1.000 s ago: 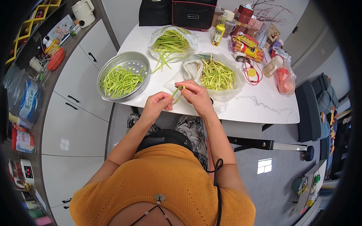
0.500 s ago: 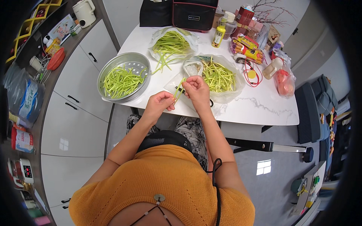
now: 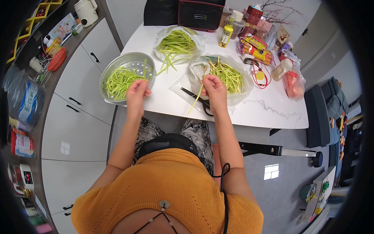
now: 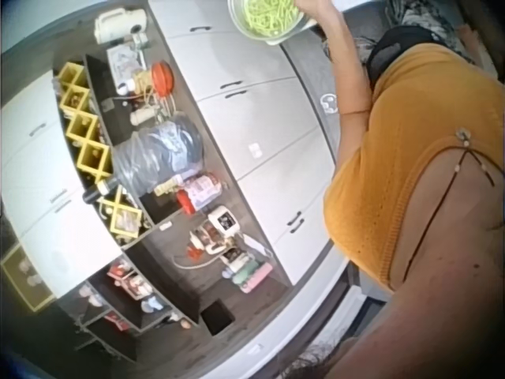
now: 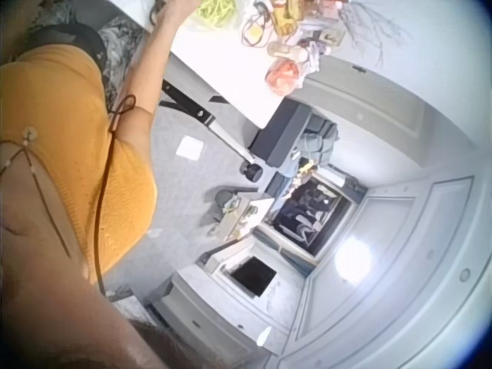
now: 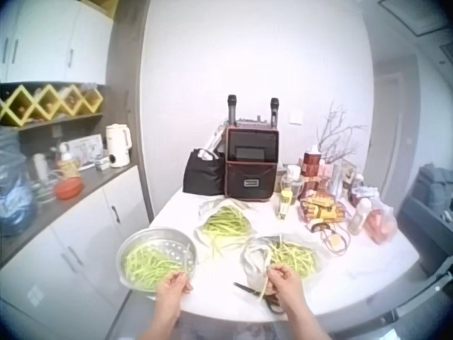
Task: The person uses scissors to cut and strip pieces of green vegetable stalk by hand at a table.
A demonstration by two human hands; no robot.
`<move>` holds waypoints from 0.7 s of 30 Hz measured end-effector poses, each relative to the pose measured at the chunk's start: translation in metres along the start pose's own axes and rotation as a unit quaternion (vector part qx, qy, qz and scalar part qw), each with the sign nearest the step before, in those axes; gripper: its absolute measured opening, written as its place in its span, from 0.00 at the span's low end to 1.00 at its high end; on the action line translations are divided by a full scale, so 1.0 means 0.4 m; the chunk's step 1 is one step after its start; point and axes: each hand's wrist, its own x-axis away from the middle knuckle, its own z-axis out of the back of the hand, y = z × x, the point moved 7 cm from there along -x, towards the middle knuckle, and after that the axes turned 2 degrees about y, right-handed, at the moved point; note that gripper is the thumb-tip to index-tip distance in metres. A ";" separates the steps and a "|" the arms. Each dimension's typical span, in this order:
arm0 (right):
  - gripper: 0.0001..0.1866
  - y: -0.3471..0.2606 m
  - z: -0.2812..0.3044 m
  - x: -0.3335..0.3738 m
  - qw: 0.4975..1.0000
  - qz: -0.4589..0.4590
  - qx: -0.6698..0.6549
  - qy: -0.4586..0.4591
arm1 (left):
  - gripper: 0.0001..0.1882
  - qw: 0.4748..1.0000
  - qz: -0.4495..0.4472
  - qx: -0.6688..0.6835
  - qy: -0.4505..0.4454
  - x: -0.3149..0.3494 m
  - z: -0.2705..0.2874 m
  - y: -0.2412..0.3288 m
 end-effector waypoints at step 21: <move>0.17 -0.086 0.240 -0.068 0.962 0.076 0.146 0.220 | 0.08 0.858 -0.246 -0.440 0.095 -0.065 0.129 0.106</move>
